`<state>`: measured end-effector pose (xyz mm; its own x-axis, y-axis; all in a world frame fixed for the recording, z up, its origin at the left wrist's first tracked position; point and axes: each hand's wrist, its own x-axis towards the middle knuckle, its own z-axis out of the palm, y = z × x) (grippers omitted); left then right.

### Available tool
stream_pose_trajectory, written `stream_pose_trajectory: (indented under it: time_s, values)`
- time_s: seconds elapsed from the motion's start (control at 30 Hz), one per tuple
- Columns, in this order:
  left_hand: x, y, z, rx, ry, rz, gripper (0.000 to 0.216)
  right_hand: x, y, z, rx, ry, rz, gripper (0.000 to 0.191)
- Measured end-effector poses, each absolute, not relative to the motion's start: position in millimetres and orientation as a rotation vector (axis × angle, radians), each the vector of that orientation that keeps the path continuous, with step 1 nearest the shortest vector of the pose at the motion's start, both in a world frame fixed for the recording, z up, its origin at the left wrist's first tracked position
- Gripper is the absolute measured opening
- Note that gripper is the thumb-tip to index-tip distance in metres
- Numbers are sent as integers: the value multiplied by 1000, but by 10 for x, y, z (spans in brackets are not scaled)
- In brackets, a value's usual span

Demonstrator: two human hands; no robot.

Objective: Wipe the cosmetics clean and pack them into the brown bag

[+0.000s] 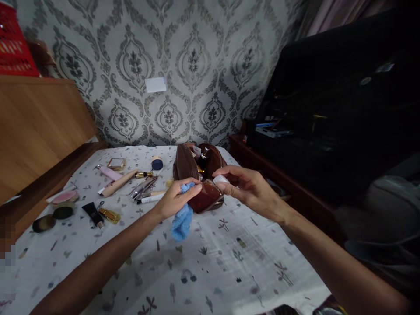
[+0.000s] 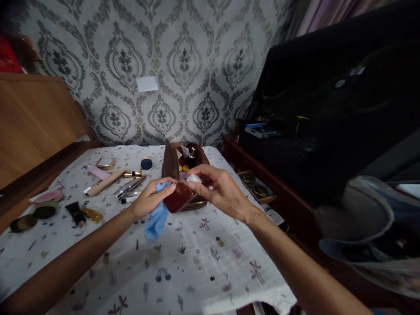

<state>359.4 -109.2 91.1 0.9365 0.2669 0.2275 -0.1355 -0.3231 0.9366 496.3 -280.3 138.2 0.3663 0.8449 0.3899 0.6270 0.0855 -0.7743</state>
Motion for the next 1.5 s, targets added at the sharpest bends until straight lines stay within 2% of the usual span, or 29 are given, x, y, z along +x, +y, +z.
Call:
stream_pose_trajectory:
  time_s: [0.37, 0.53, 0.67, 0.77, 0.97, 1.13, 1.33, 1.5]
  values:
    - [3599, -1071, 905, 1986, 107, 477, 44, 4976, -2851, 1422, -1640, -1261, 141, 42]
    - [3652, -959, 950, 2502, 30, 823, 28, 5055, -2803, 1380, -1641, -1211, -26, 41]
    - [3758, -856, 961, 2908, -61, 889, 47, 5156, -2756, 1418, -1656, -1217, -108, 40]
    - [3809, -827, 946, 3033, -120, 789, 50, 5250, -2713, 1423, -1733, -1239, -185, 38]
    - [3777, -805, 852, 3001, -75, 831, 48, 5462, -2516, 1401, -1919, -1330, -423, 26]
    - [3741, -762, 744, 2883, -110, 925, 56, 5566, -2203, 1469, -2242, -1487, -477, 17]
    - [3754, -742, 661, 2768, -136, 981, 63, 5662, -1920, 1560, -2434, -1678, -410, 19]
    - [3768, -738, 656, 2757, -167, 1026, 61, 5771, -1858, 1689, -2517, -1621, -324, 26]
